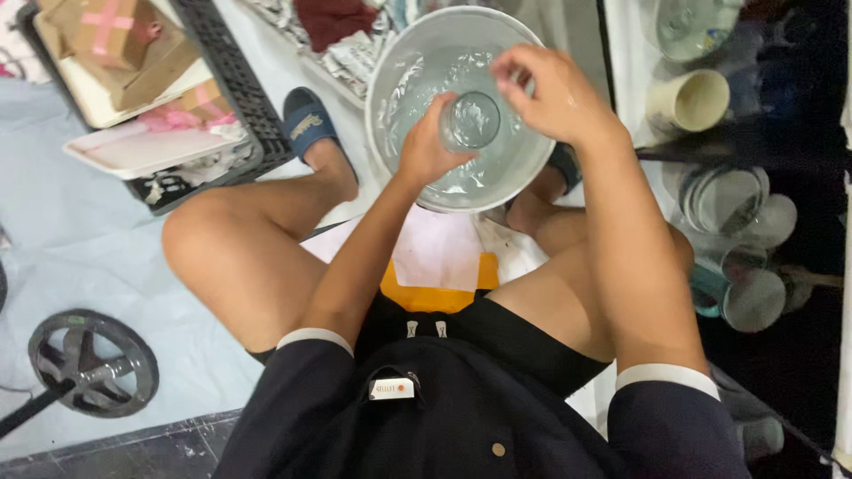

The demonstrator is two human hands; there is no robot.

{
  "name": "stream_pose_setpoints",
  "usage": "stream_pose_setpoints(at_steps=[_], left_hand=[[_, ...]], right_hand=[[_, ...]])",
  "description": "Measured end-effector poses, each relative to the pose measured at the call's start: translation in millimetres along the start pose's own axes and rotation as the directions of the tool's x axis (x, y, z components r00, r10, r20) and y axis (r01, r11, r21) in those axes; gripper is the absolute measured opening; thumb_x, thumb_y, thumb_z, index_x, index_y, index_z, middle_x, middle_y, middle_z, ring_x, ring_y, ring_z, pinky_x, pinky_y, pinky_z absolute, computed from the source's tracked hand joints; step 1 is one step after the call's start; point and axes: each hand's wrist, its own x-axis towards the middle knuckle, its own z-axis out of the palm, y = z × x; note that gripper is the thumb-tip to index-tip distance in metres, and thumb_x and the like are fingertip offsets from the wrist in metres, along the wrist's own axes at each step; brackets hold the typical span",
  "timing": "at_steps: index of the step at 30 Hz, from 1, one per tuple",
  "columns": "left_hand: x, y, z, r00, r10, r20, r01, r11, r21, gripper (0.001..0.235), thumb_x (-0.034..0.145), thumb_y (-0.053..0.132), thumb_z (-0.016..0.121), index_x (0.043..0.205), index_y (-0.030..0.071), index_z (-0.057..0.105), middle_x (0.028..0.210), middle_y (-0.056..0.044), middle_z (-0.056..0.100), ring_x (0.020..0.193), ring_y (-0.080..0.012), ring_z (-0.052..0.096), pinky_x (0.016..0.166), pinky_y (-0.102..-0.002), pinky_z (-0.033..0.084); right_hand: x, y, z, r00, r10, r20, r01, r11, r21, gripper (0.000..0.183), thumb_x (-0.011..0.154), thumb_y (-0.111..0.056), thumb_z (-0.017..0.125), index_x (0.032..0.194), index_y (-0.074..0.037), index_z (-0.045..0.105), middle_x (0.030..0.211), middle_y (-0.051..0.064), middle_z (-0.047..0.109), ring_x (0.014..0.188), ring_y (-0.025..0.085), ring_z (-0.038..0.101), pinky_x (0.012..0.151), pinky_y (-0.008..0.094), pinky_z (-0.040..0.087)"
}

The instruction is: The person sits on a small stool and washes various ceramic bowls and glass cups in a bucket of water. They scrub the items by hand, rinse them, and place the cleaned items onto a nearby shelf.

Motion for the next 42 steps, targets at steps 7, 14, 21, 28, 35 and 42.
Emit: stream_pose_setpoints(at_steps=[7,14,21,28,35,42], left_hand=[[-20.6,11.8,-17.1,0.989,-0.095,-0.114,0.101,0.994,0.043,0.103,0.056,0.035,0.098,0.141,0.014,0.044,0.125,-0.017,0.070,0.113,-0.0383,0.069,0.093,-0.046,0.057],[-21.8,18.1,-17.5,0.972,-0.102,-0.210,0.105,0.994,0.004,0.097,0.056,0.038,0.098,0.136,0.016,0.047,0.119,-0.016,0.072,0.108,-0.0388,0.070,0.089,-0.047,0.057],[-21.8,12.9,-14.9,0.984,-0.092,-0.151,0.103,0.993,0.064,0.087,0.056,0.029,0.094,0.131,0.018,0.052,0.114,-0.015,0.073,0.106,-0.0396,0.069,0.086,-0.048,0.056],[-20.0,8.1,-10.9,0.988,-0.134,-0.081,0.147,0.969,0.200,0.085,0.060,0.030,0.091,0.134,0.019,0.050,0.113,-0.013,0.072,0.105,-0.0393,0.069,0.086,-0.049,0.056],[-17.4,7.0,-13.0,0.992,-0.118,-0.039,0.123,0.980,0.160,0.090,0.057,0.027,0.093,0.133,0.018,0.047,0.115,-0.014,0.071,0.106,-0.0399,0.068,0.085,-0.050,0.056],[-11.1,13.6,-21.9,0.977,-0.209,-0.049,0.213,0.971,0.109,0.092,0.055,0.026,0.094,0.134,0.019,0.046,0.118,-0.015,0.070,0.107,-0.0406,0.067,0.086,-0.050,0.054]], right_hand=[[13.3,-28.2,55.3,0.976,-0.017,0.216,0.065,0.973,-0.220,0.015,0.090,-0.010,0.070,0.103,-0.006,0.075,0.095,0.020,0.074,0.088,0.043,0.070,0.077,0.049,0.055],[25.0,-12.5,100.0,0.951,0.130,0.281,-0.004,0.913,-0.408,0.031,0.080,-0.009,0.070,0.111,-0.010,0.074,0.096,0.022,0.073,0.091,0.044,0.069,0.089,0.054,0.052],[36.0,20.5,109.9,0.820,0.306,0.483,-0.065,0.890,-0.452,0.030,0.088,-0.020,0.070,0.116,-0.010,0.072,0.110,0.019,0.073,0.104,0.040,0.069,0.092,0.048,0.054],[41.6,77.3,125.9,0.708,0.272,0.652,-0.171,0.961,-0.215,0.041,0.100,-0.033,0.054,0.130,-0.006,0.063,0.124,0.021,0.071,0.113,0.036,0.069,0.099,0.043,0.052],[37.0,81.8,133.4,0.781,0.313,0.540,-0.115,0.923,-0.368,0.046,0.097,-0.035,0.063,0.132,-0.007,0.062,0.122,0.022,0.069,0.111,0.039,0.066,0.096,0.044,0.052],[37.0,29.7,95.1,0.881,0.234,0.412,-0.118,0.950,-0.288,0.032,0.097,-0.025,0.064,0.125,-0.011,0.071,0.115,0.017,0.075,0.106,0.036,0.071,0.094,0.043,0.054]])
